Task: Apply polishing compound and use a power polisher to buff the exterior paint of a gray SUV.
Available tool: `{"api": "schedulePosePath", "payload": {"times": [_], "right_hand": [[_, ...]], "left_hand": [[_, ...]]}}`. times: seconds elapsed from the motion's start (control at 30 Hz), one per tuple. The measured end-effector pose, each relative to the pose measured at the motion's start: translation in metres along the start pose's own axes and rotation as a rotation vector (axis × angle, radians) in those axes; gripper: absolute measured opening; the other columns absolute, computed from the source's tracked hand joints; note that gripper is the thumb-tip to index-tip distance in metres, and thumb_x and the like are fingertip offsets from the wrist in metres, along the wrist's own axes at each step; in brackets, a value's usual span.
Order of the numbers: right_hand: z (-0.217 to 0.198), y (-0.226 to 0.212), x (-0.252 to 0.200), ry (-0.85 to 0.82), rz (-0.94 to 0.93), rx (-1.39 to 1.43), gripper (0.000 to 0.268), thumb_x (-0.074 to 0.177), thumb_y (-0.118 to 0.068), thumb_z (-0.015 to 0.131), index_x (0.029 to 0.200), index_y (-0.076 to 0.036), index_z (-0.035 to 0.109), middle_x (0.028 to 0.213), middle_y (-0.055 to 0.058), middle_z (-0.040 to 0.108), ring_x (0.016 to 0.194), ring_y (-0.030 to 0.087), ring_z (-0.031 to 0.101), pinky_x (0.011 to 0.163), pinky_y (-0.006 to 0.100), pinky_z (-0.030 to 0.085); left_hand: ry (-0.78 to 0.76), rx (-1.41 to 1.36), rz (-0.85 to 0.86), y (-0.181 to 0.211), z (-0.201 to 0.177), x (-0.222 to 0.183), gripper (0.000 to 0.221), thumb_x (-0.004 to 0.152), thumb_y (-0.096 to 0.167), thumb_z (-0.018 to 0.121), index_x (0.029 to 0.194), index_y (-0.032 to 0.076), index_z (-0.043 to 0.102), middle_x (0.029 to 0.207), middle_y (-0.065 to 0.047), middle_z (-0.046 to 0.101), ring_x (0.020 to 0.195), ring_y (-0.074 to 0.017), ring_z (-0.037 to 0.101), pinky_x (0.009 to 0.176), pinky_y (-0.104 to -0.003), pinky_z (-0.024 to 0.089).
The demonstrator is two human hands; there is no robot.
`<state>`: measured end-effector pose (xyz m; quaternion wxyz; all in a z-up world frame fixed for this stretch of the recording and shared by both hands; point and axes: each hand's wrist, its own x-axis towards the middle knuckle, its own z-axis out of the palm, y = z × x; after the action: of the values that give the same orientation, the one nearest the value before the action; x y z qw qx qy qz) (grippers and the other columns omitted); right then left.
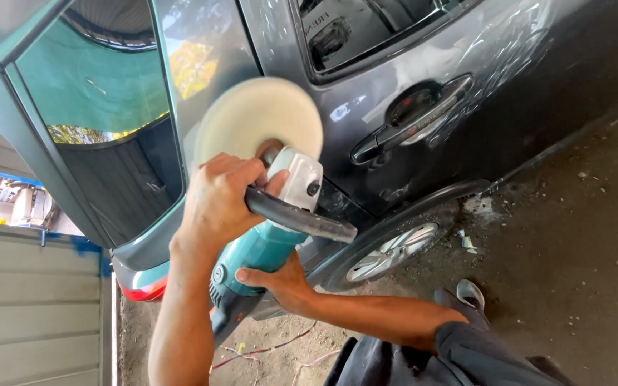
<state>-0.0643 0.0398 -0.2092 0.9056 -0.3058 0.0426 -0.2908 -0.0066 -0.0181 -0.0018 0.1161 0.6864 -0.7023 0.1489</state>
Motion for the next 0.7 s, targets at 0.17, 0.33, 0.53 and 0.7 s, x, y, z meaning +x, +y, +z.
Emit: {"api": "schedulePosePath", "payload": {"times": [0.17,0.33,0.53,0.7], "right_hand": [[-0.006,0.009,-0.020,0.051,0.065,0.221,0.056,0.077,-0.009,0.088,0.123,-0.005,0.056,0.111,0.004,0.066,0.103,0.015,0.065,0.093,0.036,0.055],[-0.019,0.010,-0.026,0.107,0.079,0.209,0.060,0.076,-0.008,0.086,0.126,-0.008,0.054,0.113,0.002,0.065,0.105,0.014,0.064,0.094,0.034,0.054],[-0.027,0.027,-0.034,0.192,0.117,0.206,0.054,0.077,-0.005,0.088,0.121,-0.004,0.058,0.111,0.005,0.067,0.100,0.017,0.065,0.090,0.035,0.055],[-0.014,0.027,-0.036,0.118,0.133,0.202,0.057,0.074,-0.010,0.090,0.122,-0.006,0.059,0.111,0.005,0.067,0.102,0.016,0.067,0.092,0.036,0.057]], "left_hand": [[-0.035,-0.074,-0.013,0.005,0.017,-0.011,0.037,0.086,0.024,0.081,0.064,0.007,0.057,0.060,-0.010,0.060,0.060,-0.0346,0.060,0.062,-0.045,0.048],[-0.045,-0.157,-0.007,0.006,0.034,-0.014,0.036,0.087,0.023,0.080,0.066,0.007,0.056,0.063,-0.009,0.062,0.061,-0.0342,0.060,0.065,-0.044,0.049],[-0.039,-0.201,-0.018,0.003,0.041,-0.029,0.040,0.087,0.024,0.081,0.064,0.007,0.054,0.060,-0.010,0.060,0.059,-0.0352,0.059,0.062,-0.043,0.048],[-0.045,-0.150,-0.051,-0.003,0.033,-0.046,0.035,0.087,0.023,0.081,0.067,0.007,0.057,0.060,-0.009,0.060,0.059,-0.0334,0.060,0.062,-0.044,0.049]]}}
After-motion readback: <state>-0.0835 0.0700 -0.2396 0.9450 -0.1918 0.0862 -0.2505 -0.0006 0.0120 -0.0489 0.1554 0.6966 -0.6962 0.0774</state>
